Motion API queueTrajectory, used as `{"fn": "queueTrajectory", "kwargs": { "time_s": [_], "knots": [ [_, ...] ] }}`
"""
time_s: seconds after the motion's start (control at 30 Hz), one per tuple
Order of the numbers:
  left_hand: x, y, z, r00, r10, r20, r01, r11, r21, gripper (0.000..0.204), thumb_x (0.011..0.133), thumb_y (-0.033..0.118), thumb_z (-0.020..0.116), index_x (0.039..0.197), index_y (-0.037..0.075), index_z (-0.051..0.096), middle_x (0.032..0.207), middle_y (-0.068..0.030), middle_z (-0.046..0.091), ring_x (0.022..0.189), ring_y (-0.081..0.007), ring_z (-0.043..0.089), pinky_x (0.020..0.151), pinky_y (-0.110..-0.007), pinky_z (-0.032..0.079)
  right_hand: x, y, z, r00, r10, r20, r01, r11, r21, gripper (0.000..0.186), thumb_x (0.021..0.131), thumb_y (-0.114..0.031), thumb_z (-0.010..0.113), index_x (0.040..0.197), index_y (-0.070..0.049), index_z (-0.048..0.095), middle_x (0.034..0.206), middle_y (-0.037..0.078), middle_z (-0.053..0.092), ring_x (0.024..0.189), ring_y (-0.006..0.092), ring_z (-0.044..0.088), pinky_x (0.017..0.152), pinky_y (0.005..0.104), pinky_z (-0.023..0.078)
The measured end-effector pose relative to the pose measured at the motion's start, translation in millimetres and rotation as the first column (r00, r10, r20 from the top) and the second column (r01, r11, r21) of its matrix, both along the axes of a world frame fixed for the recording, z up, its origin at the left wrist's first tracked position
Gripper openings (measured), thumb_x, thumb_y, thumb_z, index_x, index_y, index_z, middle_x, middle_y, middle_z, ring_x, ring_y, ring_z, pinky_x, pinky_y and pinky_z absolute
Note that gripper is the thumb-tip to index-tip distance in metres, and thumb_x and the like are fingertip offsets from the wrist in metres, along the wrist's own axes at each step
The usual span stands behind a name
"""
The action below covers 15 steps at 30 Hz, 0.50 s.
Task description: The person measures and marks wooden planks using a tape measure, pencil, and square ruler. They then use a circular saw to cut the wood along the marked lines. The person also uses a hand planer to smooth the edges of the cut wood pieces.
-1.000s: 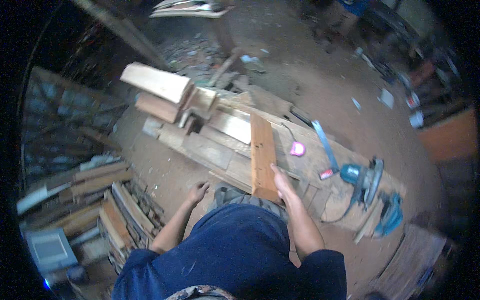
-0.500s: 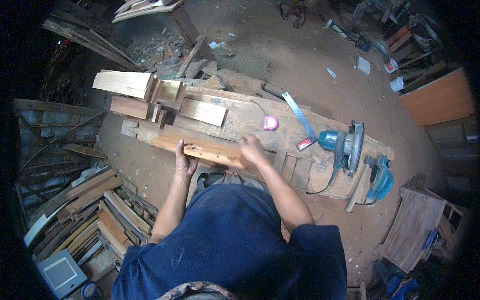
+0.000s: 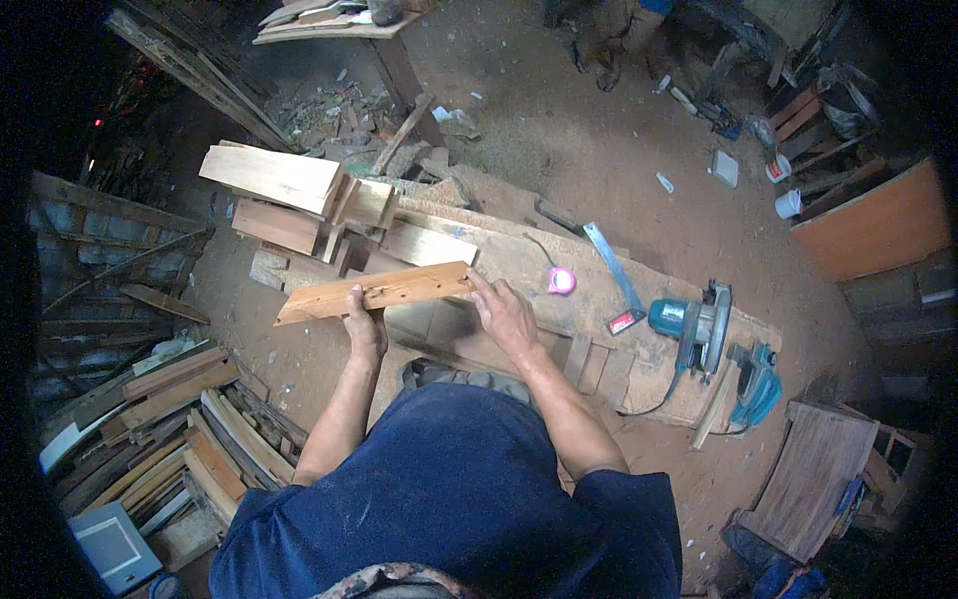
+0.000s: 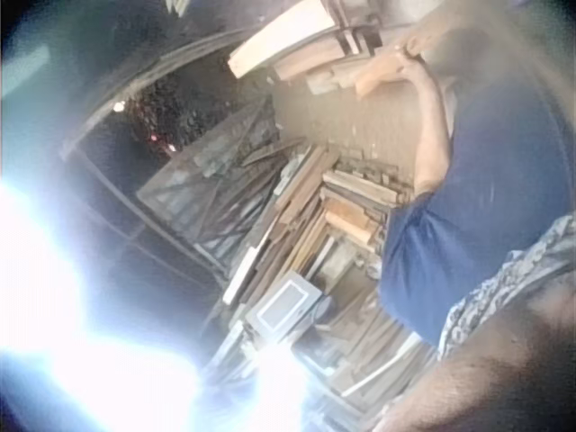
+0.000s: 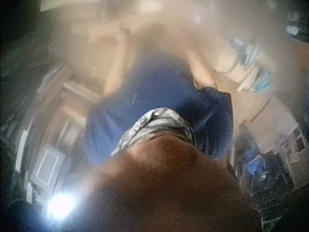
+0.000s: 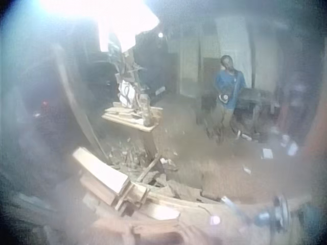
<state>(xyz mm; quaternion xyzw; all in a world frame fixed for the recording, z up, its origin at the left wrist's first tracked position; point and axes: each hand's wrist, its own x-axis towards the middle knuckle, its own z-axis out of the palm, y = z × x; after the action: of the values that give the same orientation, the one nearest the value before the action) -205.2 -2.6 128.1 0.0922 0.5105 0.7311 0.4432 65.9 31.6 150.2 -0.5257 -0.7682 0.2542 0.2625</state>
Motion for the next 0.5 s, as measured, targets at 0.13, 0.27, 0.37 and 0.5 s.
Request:
{"fn": "queueTrajectory", "kwargs": {
  "time_s": [0.13, 0.27, 0.37, 0.5],
  "knots": [
    [-1, 13, 9, 0.993, 0.026, -0.112, -0.034, 0.997, -0.074, 0.049, 0.097, 0.027, 0.07, 0.133, 0.002, 0.047, 0.122, -0.009, 0.056, 0.109, -0.0197, 0.06, 0.1, -0.038, 0.051, -8, 21, -11, 0.998, -0.001, -0.057, 0.002, 1.0, 0.014, 0.028, 0.099, -0.022, 0.066, 0.126, -0.02, 0.067, 0.097, 0.016, 0.069, 0.088, 0.0378, 0.07, 0.076, 0.0469, 0.058],
    [-2, 27, 19, 0.994, 0.051, -0.095, -0.066, 0.984, -0.164, 0.047, 0.097, 0.028, 0.071, 0.13, 0.003, 0.048, 0.114, -0.0066, 0.057, 0.103, -0.0162, 0.059, 0.089, -0.032, 0.053, -21, 28, -20, 0.992, -0.097, -0.082, 0.096, 0.995, -0.024, 0.029, 0.098, -0.019, 0.067, 0.126, -0.015, 0.066, 0.109, 0.018, 0.073, 0.098, 0.0392, 0.071, 0.082, 0.046, 0.058],
    [-18, 30, 16, 0.996, -0.026, -0.089, 0.004, 0.971, -0.24, 0.057, 0.097, 0.028, 0.072, 0.138, 0.004, 0.04, 0.117, -0.0063, 0.056, 0.102, -0.0155, 0.059, 0.088, -0.033, 0.054, -31, 32, -18, 0.998, -0.049, -0.038, 0.047, 0.997, -0.063, 0.033, 0.098, -0.019, 0.067, 0.131, -0.015, 0.061, 0.106, 0.02, 0.073, 0.098, 0.0402, 0.071, 0.081, 0.0474, 0.058],
    [-40, 38, -2, 0.994, -0.057, -0.095, 0.027, 0.956, -0.293, 0.069, 0.097, 0.036, 0.071, 0.147, 0.009, 0.032, 0.132, -0.0103, 0.051, 0.119, -0.0219, 0.057, 0.099, -0.043, 0.056, -54, 32, -23, 0.99, -0.134, -0.049, 0.131, 0.989, -0.071, 0.038, 0.098, -0.019, 0.067, 0.135, -0.015, 0.058, 0.101, 0.02, 0.074, 0.095, 0.0406, 0.072, 0.079, 0.0481, 0.057]
  ]
}}
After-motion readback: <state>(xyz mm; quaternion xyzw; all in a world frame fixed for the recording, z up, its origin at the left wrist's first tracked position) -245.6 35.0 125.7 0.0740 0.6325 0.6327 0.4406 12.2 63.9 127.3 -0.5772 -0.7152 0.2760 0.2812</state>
